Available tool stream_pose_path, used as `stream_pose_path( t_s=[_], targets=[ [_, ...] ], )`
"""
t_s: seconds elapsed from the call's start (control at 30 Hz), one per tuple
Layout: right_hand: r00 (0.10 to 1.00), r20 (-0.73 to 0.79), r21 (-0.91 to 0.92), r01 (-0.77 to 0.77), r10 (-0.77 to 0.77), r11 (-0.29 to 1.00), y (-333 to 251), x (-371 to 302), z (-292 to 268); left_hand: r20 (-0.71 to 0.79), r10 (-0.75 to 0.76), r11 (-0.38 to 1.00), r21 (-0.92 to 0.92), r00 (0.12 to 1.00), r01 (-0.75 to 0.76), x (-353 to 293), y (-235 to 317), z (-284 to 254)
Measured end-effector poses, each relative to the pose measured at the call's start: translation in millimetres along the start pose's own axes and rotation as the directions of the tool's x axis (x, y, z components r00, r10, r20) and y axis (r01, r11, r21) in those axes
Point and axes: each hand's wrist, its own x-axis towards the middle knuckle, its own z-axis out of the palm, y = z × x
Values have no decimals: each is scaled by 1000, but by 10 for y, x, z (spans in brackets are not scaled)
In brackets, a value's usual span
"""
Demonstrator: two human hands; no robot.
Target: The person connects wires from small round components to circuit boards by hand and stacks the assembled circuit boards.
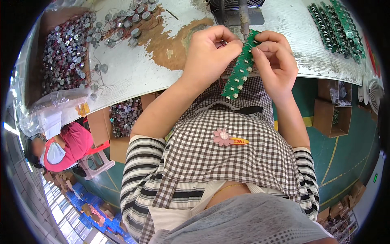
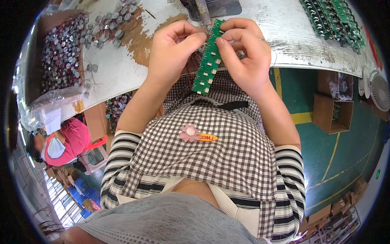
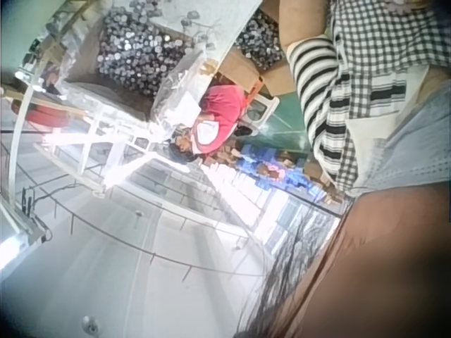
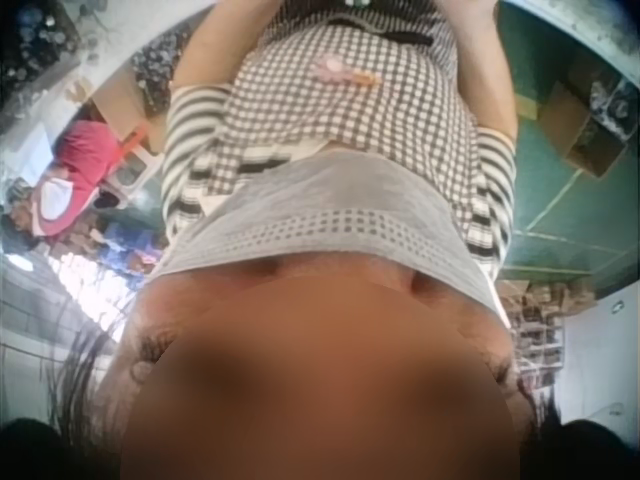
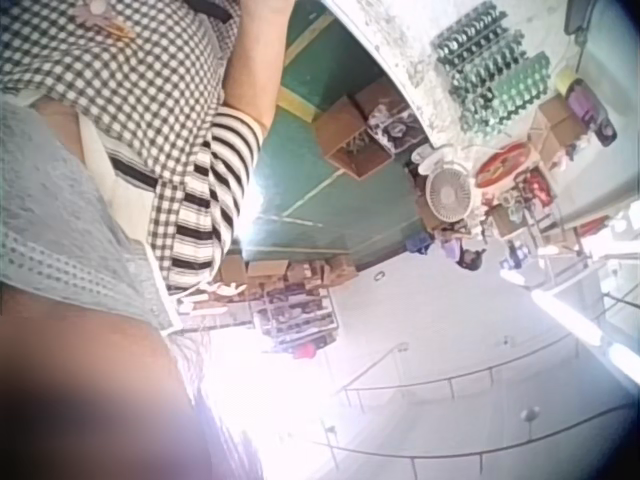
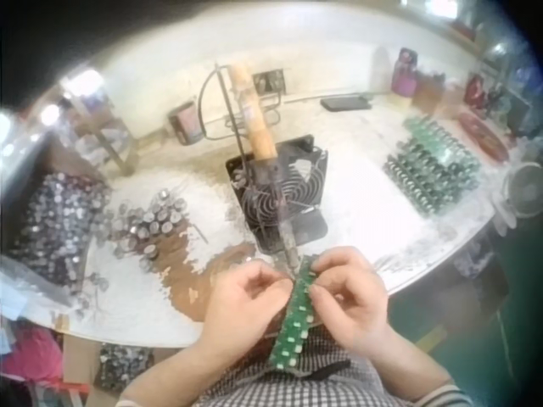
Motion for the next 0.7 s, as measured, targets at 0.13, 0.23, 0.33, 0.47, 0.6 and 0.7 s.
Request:
stream_pose_path(
  t_s=[0.13,0.23,0.33,0.47,0.6,0.7],
  targets=[
    [993,26,-135,121,-119,983,9,62,-10,-14,10,1000,-13,1000,-10,9,18,-3],
    [995,25,-108,98,-96,989,-7,41,-9,-29,-28,999,43,999,29,-23,34,-8],
    [998,10,-26,56,-55,998,-13,-16,12,-28,-11,995,100,1000,14,-61,26,2],
    [998,15,-31,-66,66,997,-13,-95,-3,-15,-4,996,87,1000,5,-58,-18,1],
    [991,-38,19,-125,126,992,15,-129,22,125,220,859,445,967,-253,-38,70,-308],
    [995,-33,12,-89,89,996,93,-125,43,-105,731,468,797,675,-382,-20,182,-867]
  ],
)
